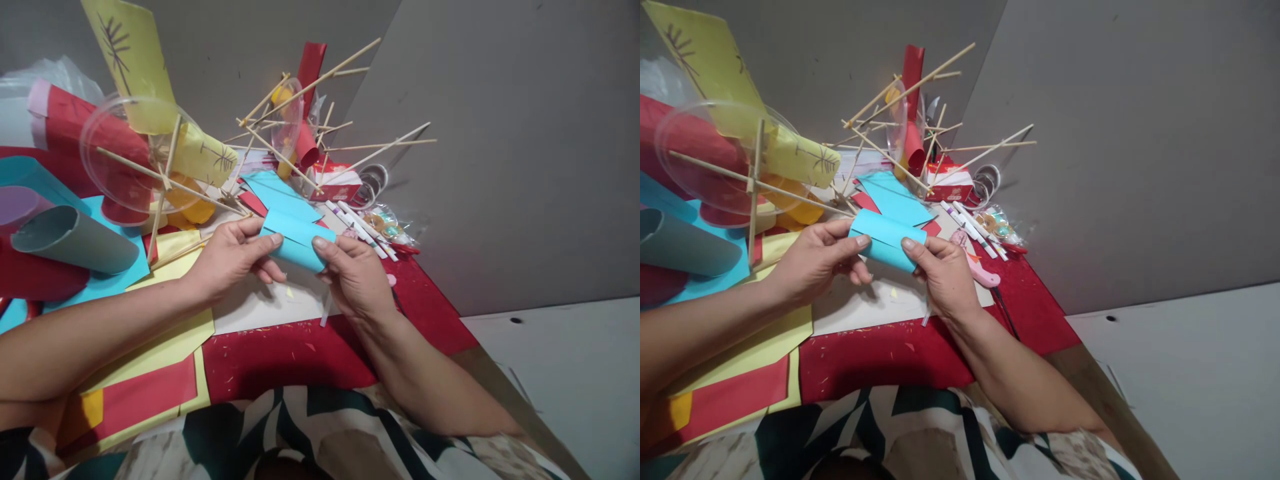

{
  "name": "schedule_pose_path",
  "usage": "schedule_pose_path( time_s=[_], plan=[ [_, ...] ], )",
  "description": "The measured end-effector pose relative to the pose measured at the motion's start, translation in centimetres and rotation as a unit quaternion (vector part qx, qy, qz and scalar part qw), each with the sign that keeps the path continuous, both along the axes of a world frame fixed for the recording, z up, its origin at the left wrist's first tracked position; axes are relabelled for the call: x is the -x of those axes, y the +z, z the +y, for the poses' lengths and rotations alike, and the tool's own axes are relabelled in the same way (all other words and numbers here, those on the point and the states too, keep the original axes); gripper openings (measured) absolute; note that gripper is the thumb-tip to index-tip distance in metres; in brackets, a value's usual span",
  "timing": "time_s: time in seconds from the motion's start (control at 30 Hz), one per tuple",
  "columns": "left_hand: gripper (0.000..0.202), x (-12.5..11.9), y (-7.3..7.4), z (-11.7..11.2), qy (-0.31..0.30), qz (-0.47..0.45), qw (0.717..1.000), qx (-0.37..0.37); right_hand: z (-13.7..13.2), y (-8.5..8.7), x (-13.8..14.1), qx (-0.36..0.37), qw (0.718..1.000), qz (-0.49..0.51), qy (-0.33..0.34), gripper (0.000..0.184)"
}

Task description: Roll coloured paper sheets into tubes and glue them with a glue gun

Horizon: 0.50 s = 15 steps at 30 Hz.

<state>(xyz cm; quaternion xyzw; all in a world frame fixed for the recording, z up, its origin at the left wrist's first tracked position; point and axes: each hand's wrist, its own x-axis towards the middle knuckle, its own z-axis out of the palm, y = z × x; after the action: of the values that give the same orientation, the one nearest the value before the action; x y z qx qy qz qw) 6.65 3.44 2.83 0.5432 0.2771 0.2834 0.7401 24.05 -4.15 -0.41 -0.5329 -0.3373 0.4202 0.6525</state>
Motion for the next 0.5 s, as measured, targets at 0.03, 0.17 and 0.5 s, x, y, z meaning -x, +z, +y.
schedule_pose_path(
  time_s=[0.03, 0.17, 0.5],
  plan=[
    [0.023, 0.00, -0.03, 0.03, -0.003, -0.007, 1.000, 0.001, 0.01, 0.09, 0.04, 0.001, 1.000, 0.005, -0.002, 0.045],
    [0.021, 0.00, -0.10, 0.08, -0.017, -0.029, 0.999, 0.004, 0.04, 0.37, 0.15, 0.007, 1.000, 0.024, -0.004, 0.044],
    [0.026, -0.07, -0.25, 0.29, -0.018, -0.012, 1.000, 0.001, 0.13, 0.42, -0.11, 0.027, 0.997, 0.075, 0.026, 0.040]
  ],
)
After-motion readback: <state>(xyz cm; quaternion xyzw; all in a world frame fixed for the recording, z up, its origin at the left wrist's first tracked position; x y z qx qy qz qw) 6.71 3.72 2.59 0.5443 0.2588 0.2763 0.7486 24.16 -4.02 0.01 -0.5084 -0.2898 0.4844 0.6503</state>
